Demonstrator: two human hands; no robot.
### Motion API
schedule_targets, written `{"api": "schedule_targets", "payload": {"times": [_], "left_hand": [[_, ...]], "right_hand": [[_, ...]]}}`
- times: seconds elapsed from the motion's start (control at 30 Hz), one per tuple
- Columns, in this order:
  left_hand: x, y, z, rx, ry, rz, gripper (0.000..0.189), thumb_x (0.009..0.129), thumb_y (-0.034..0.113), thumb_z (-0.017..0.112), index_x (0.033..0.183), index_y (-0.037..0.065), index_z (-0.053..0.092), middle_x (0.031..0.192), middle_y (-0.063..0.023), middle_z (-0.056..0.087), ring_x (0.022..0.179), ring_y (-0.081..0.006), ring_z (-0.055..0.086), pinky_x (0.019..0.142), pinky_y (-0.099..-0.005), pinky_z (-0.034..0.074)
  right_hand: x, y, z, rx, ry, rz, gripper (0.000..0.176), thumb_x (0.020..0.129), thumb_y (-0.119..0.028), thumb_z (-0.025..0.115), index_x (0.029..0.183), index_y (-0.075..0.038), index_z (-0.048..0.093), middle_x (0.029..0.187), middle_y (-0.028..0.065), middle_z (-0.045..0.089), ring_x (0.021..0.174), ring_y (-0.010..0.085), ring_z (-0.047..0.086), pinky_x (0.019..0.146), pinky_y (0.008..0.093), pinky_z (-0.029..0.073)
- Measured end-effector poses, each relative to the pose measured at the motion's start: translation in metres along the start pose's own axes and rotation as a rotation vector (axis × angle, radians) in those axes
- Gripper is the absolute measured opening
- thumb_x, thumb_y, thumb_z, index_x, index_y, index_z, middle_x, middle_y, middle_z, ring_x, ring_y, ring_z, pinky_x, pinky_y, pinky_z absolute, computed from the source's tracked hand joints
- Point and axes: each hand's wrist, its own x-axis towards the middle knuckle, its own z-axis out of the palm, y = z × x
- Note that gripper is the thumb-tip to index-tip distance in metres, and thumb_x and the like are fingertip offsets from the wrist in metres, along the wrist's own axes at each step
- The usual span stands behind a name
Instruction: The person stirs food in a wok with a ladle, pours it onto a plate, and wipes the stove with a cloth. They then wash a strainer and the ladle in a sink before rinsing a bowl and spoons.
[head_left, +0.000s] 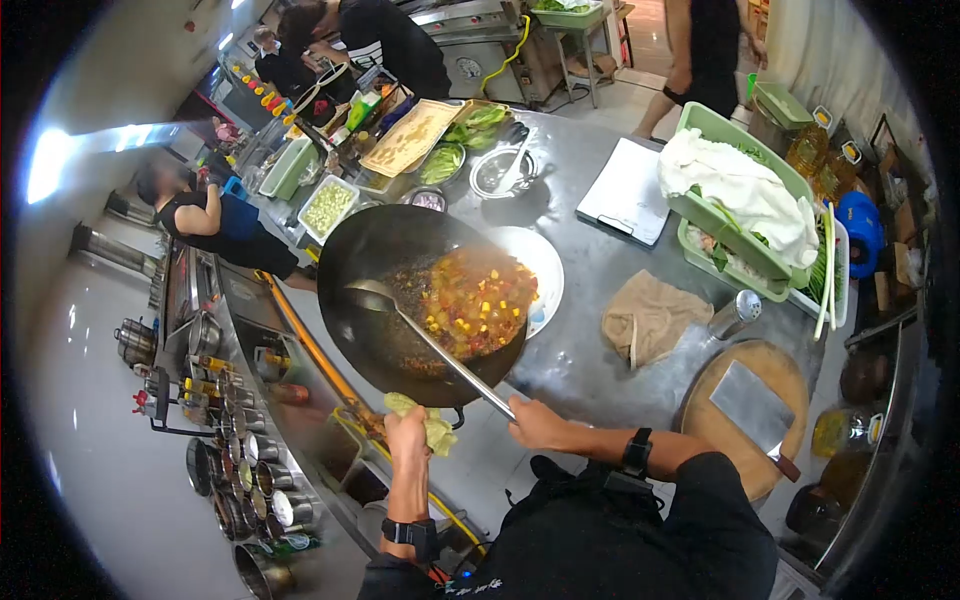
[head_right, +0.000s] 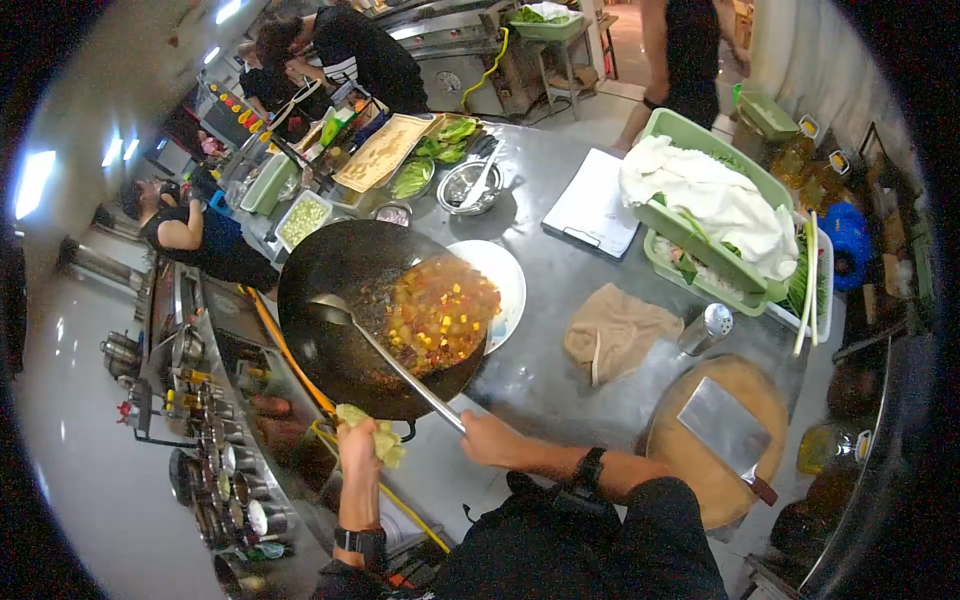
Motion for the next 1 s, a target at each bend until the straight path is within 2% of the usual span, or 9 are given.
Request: {"api": "schedule_targets", "payload": {"times": [0.1, 0.23, 0.5, 0.53, 0.6, 0.7, 0.8, 0.9, 1.0], "left_hand": [[0.008, 0.005, -0.003, 0.001, -0.033, 0.015, 0.007, 0.070, -0.002, 0.048, 0.074, -0.005, 0.053, 0.063, -0.0077, 0.053, 0.045, -0.0173, 0.051, 0.038, -0.0322, 0.042], [0.020, 0.010, -0.013, 0.135, -0.015, -0.045, 0.007, 0.069, 0.000, 0.049, 0.075, -0.002, 0.053, 0.064, -0.0064, 0.052, 0.046, -0.0164, 0.050, 0.039, -0.0314, 0.041], [0.019, 0.033, -0.031, 0.224, 0.043, 0.092, 0.018, 0.071, -0.002, 0.048, 0.086, -0.007, 0.055, 0.073, -0.0118, 0.058, 0.057, -0.0216, 0.058, 0.049, -0.0330, 0.048], [0.018, 0.034, -0.032, 0.226, 0.048, 0.149, 0.005, 0.071, 0.001, 0.047, 0.073, -0.002, 0.051, 0.064, -0.0095, 0.054, 0.050, -0.0208, 0.055, 0.044, -0.0337, 0.047], [0.015, 0.043, -0.033, 0.241, 0.087, 0.131, 0.005, 0.071, 0.002, 0.047, 0.072, -0.002, 0.051, 0.064, -0.0091, 0.054, 0.049, -0.0203, 0.054, 0.045, -0.0335, 0.046], [0.012, 0.052, -0.040, 0.296, 0.098, 0.144, 0.006, 0.071, 0.001, 0.048, 0.073, -0.002, 0.052, 0.064, -0.0084, 0.054, 0.050, -0.0193, 0.054, 0.044, -0.0327, 0.045], [0.015, 0.051, -0.047, 0.300, 0.116, 0.160, 0.006, 0.070, 0.001, 0.048, 0.072, -0.003, 0.052, 0.063, -0.0078, 0.054, 0.049, -0.0181, 0.053, 0.044, -0.0321, 0.044], [0.010, 0.059, -0.040, 0.255, 0.042, 0.120, 0.014, 0.069, -0.002, 0.046, 0.080, -0.006, 0.055, 0.068, -0.0082, 0.055, 0.053, -0.0180, 0.055, 0.047, -0.0311, 0.044], [0.014, 0.061, -0.032, 0.291, 0.021, 0.136, 0.011, 0.072, 0.000, 0.050, 0.080, -0.006, 0.055, 0.069, -0.0087, 0.056, 0.054, -0.0180, 0.055, 0.047, -0.0311, 0.044]], "right_hand": [[0.005, 0.001, 0.004, 0.036, 0.024, -0.029, 0.021, 0.076, -0.010, 0.050, 0.086, 0.008, 0.044, 0.065, 0.0291, 0.055, 0.062, 0.0460, 0.056, 0.058, 0.0524, 0.044], [0.013, 0.001, 0.014, 0.103, 0.021, -0.045, 0.021, 0.077, -0.010, 0.050, 0.088, 0.007, 0.043, 0.066, 0.0288, 0.056, 0.062, 0.0460, 0.056, 0.057, 0.0527, 0.044], [0.032, -0.017, 0.032, 0.236, -0.090, -0.003, 0.025, 0.078, -0.014, 0.051, 0.092, 0.003, 0.039, 0.067, 0.0302, 0.055, 0.064, 0.0480, 0.055, 0.057, 0.0533, 0.044], [0.034, -0.019, 0.034, 0.260, -0.086, -0.011, 0.025, 0.078, -0.014, 0.051, 0.092, 0.003, 0.039, 0.067, 0.0302, 0.055, 0.064, 0.0480, 0.055, 0.057, 0.0534, 0.044], [0.039, -0.024, 0.038, 0.307, -0.085, -0.041, 0.025, 0.078, -0.014, 0.051, 0.091, 0.003, 0.039, 0.067, 0.0303, 0.055, 0.064, 0.0480, 0.055, 0.058, 0.0537, 0.044], [0.043, -0.032, 0.046, 0.308, -0.009, -0.078, 0.024, 0.078, -0.013, 0.051, 0.091, 0.003, 0.039, 0.066, 0.0303, 0.054, 0.064, 0.0481, 0.055, 0.057, 0.0533, 0.044], [0.043, -0.037, 0.043, 0.307, -0.034, -0.047, 0.024, 0.077, -0.011, 0.051, 0.090, 0.004, 0.039, 0.065, 0.0301, 0.054, 0.062, 0.0485, 0.055, 0.056, 0.0527, 0.044], [0.037, -0.042, 0.033, 0.333, -0.025, -0.046, 0.024, 0.076, -0.010, 0.051, 0.089, 0.005, 0.038, 0.065, 0.0298, 0.055, 0.061, 0.0484, 0.055, 0.055, 0.0520, 0.044], [0.039, -0.036, 0.036, 0.328, 0.052, -0.051, 0.024, 0.076, -0.010, 0.051, 0.088, 0.006, 0.038, 0.065, 0.0298, 0.055, 0.060, 0.0485, 0.054, 0.055, 0.0523, 0.044]]}}
